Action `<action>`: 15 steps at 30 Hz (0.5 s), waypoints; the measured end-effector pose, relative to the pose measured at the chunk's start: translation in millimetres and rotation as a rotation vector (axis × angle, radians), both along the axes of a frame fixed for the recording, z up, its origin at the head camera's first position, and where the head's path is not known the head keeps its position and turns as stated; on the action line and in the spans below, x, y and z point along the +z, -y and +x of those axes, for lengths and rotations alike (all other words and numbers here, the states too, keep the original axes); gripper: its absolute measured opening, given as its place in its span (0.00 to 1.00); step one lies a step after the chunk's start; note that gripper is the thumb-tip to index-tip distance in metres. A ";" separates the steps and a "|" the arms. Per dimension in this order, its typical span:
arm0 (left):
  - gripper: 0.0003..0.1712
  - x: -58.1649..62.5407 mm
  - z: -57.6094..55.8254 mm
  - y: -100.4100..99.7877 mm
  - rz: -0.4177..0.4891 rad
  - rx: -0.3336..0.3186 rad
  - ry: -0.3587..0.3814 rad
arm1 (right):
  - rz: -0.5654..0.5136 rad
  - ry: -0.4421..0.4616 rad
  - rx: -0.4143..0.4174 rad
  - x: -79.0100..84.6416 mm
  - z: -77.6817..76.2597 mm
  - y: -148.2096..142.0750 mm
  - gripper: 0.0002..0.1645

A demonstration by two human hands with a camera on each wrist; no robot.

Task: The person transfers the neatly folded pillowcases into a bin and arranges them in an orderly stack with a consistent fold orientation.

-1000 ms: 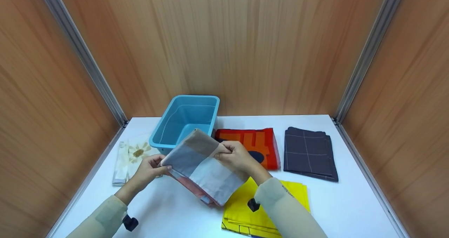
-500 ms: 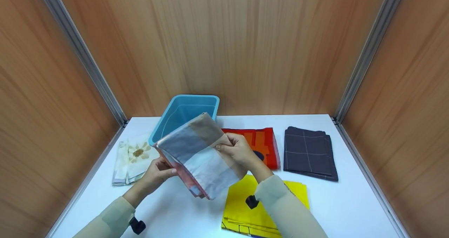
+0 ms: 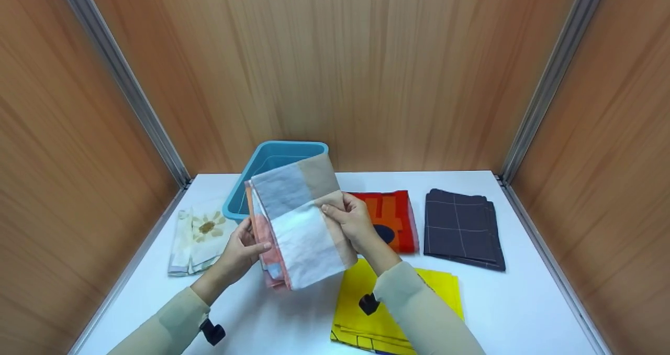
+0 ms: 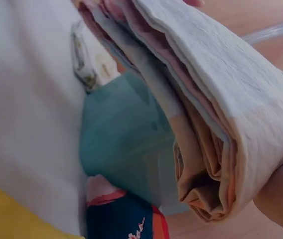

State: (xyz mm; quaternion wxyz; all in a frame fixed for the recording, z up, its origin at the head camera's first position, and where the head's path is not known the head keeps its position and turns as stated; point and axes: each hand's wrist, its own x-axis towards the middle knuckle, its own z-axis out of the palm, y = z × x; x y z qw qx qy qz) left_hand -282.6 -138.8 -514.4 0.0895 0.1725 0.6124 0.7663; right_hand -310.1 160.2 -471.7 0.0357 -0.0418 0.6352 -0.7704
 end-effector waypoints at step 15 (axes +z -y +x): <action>0.56 17.8 -6.1 -11.5 -0.277 0.170 0.022 | 0.109 0.100 -0.039 2.1 1.6 8.3 0.31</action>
